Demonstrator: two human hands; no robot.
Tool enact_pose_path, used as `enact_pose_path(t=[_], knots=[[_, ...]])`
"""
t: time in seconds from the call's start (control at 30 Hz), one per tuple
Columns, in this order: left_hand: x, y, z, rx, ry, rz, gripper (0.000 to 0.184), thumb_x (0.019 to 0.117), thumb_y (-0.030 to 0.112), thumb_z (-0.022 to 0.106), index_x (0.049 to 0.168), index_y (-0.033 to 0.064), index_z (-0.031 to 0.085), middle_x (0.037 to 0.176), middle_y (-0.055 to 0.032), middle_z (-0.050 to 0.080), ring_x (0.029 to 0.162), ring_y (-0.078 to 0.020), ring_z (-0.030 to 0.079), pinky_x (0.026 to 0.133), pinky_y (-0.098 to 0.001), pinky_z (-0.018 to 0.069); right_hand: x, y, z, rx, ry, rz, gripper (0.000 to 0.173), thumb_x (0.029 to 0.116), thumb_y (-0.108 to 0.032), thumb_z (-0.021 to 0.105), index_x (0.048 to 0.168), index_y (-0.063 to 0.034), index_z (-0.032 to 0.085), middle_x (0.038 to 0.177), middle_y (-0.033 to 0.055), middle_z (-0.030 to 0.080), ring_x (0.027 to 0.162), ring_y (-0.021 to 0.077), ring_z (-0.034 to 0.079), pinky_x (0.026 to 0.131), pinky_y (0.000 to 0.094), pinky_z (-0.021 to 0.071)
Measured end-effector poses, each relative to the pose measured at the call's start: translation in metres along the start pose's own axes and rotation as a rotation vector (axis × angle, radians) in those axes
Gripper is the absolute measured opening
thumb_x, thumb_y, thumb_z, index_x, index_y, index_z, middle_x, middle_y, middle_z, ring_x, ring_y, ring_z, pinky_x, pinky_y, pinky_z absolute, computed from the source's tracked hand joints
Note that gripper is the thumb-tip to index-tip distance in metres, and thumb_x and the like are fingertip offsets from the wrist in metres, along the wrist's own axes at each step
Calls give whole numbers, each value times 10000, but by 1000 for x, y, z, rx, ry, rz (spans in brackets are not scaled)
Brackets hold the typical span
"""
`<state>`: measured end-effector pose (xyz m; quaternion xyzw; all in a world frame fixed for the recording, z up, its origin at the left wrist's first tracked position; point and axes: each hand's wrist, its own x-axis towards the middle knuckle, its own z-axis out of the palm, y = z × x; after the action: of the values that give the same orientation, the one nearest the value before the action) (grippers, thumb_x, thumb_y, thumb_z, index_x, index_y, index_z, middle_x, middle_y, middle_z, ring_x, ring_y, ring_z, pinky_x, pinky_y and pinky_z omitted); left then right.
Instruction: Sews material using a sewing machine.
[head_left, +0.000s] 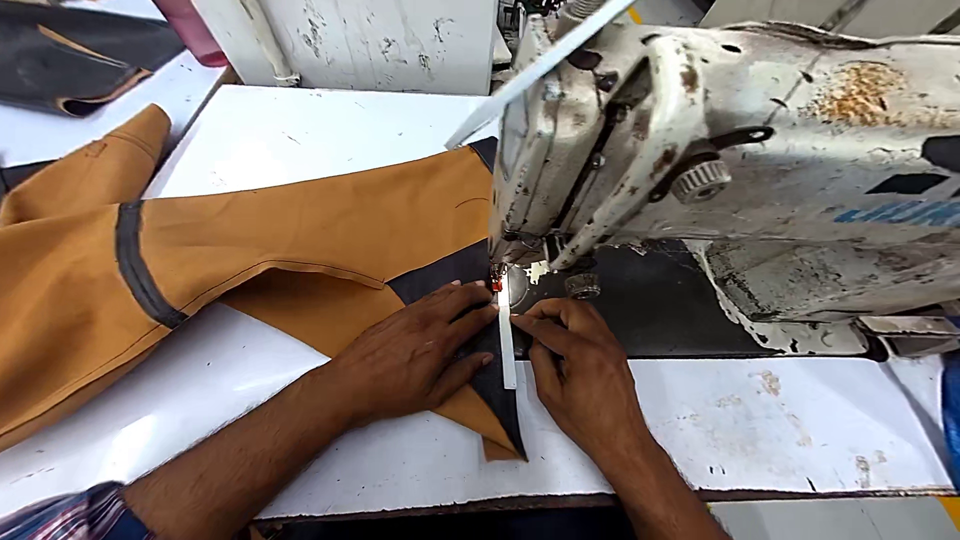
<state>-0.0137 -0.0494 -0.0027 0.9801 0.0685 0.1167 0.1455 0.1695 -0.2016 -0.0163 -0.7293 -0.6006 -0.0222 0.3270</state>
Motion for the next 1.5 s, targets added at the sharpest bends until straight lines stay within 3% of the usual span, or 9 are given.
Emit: enact_pose_path(t=[0.2,0.47,1.0,1.33,1.5], knots=[[-19,15,4,-31,21,7,601,1030,504,500,1460,89,560,1535,-84,510,1475,-184,417,1239,-366,338,-1,1,-1,62,-19,10,288,927,-104,584,1095,-171,808,1089,1,687,1021,141,620,830,261,531],[-17,7,2,-3,-34,51,557,1033,507,467,1484,196,564,1555,-80,477,1495,-199,381,1250,-400,322,0,1,-1,74,-20,16,286,926,-89,593,1100,-167,806,1100,-4,688,1024,137,616,834,262,529],[4,-18,-4,-13,-52,53,552,1042,524,449,1486,217,563,1543,-64,491,1495,-198,381,1266,-435,289,2,0,0,36,2,20,323,918,-101,561,1113,-180,805,1113,-16,683,995,98,620,790,222,526],[16,-35,-7,7,-24,114,527,1050,491,451,1458,191,595,1511,-82,522,1466,-217,416,1254,-422,301,2,0,1,14,0,30,331,920,-115,553,1127,-187,801,1103,-9,679,1010,109,619,799,230,525],[0,-8,-3,8,26,106,538,1040,498,503,1383,105,637,1439,-88,593,1418,-211,488,1207,-374,382,2,-1,-2,52,8,32,302,904,-93,580,1086,-169,809,1109,2,688,1002,103,634,805,220,537]])
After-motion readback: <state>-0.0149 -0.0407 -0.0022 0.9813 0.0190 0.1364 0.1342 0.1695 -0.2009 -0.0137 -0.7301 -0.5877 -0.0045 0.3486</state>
